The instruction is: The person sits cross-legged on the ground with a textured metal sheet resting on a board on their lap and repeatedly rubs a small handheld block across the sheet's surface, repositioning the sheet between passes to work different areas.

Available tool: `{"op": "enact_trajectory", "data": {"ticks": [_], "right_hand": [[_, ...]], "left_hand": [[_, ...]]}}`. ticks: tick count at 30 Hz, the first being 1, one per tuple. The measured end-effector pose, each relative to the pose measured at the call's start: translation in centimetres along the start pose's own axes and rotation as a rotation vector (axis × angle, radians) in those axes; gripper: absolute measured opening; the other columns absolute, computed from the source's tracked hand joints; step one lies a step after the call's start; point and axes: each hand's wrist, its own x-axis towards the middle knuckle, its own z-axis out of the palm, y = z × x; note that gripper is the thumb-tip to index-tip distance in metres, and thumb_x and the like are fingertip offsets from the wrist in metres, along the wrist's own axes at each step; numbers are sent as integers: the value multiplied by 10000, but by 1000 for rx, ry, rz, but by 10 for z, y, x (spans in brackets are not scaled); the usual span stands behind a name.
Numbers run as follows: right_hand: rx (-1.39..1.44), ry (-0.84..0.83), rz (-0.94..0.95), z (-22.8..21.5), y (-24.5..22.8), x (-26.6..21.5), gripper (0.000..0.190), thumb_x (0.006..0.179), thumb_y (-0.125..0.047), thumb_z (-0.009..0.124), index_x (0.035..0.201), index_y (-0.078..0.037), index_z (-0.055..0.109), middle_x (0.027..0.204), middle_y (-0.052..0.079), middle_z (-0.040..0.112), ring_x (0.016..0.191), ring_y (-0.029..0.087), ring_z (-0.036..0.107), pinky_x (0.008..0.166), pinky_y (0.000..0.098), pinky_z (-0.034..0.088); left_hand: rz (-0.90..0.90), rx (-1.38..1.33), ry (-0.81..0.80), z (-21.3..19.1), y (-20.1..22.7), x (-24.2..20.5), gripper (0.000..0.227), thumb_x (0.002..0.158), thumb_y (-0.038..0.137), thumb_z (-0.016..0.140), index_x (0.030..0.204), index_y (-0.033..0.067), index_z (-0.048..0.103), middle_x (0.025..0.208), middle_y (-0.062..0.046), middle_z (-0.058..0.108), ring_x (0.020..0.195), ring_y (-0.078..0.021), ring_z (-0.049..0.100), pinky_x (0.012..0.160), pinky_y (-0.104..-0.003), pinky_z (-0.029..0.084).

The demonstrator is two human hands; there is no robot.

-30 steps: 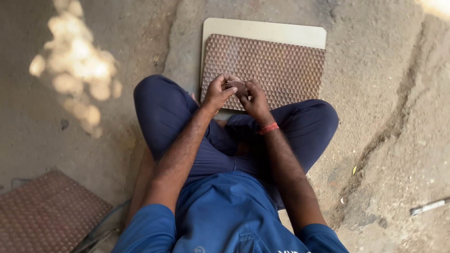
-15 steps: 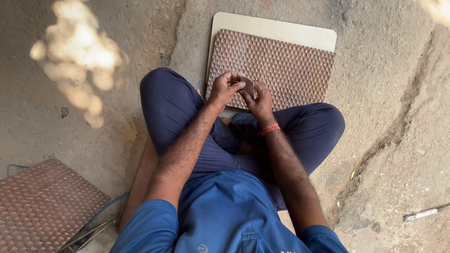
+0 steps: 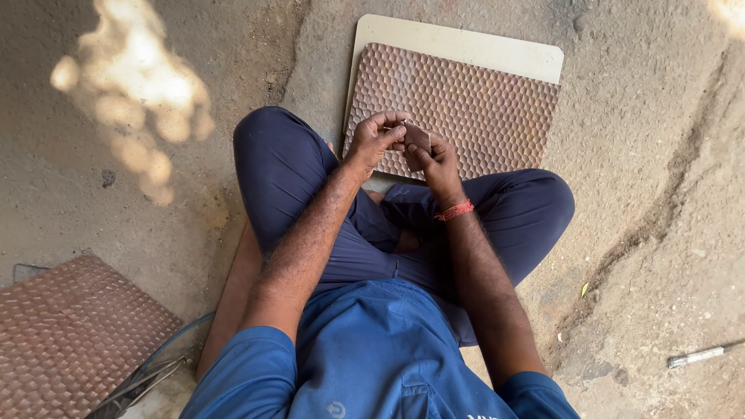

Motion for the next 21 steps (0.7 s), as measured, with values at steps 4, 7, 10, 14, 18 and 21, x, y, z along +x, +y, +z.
{"op": "enact_trajectory", "data": {"ticks": [4,7,10,14,18,21], "right_hand": [[60,-12,12,-1,-4,0,177,1043,-85,638,1188,-7,704,963,23,736,832,89,675,736,254,565],[89,-18,42,7,-19,-3,196,1028,-84,653,1200,-2,694,985,62,763,863,129,730,766,281,605],[193,-6,98,9,-24,-5,215,1009,-74,673,1210,-2,688,964,84,758,820,160,738,733,300,611],[404,29,159,6,-17,-4,233,993,-58,677,1219,-3,677,954,75,738,774,176,722,696,306,603],[458,119,183,0,-7,1,205,990,-56,677,1190,-10,681,891,72,717,716,180,709,613,291,570],[264,214,168,-8,2,4,167,994,-70,670,1145,-14,717,872,68,722,698,158,701,607,266,555]], "left_hand": [[-48,62,25,3,6,-3,289,949,109,725,1224,30,686,992,-41,722,794,-91,677,647,-237,599],[66,96,-4,-5,-8,2,221,952,104,755,1138,31,662,1006,-12,678,849,-63,649,659,-228,585],[101,70,-65,-3,-6,0,191,968,97,777,1104,46,653,990,-7,681,848,-60,626,693,-216,550],[-4,133,-9,6,16,-5,211,933,192,783,1059,79,658,962,12,680,825,-47,643,646,-210,572],[-60,76,266,-5,23,8,240,902,288,777,1017,113,659,900,-6,705,738,-64,634,570,-202,537],[50,109,345,-28,-2,47,191,926,247,764,1006,109,660,869,-41,658,716,-109,595,566,-271,494]]}}
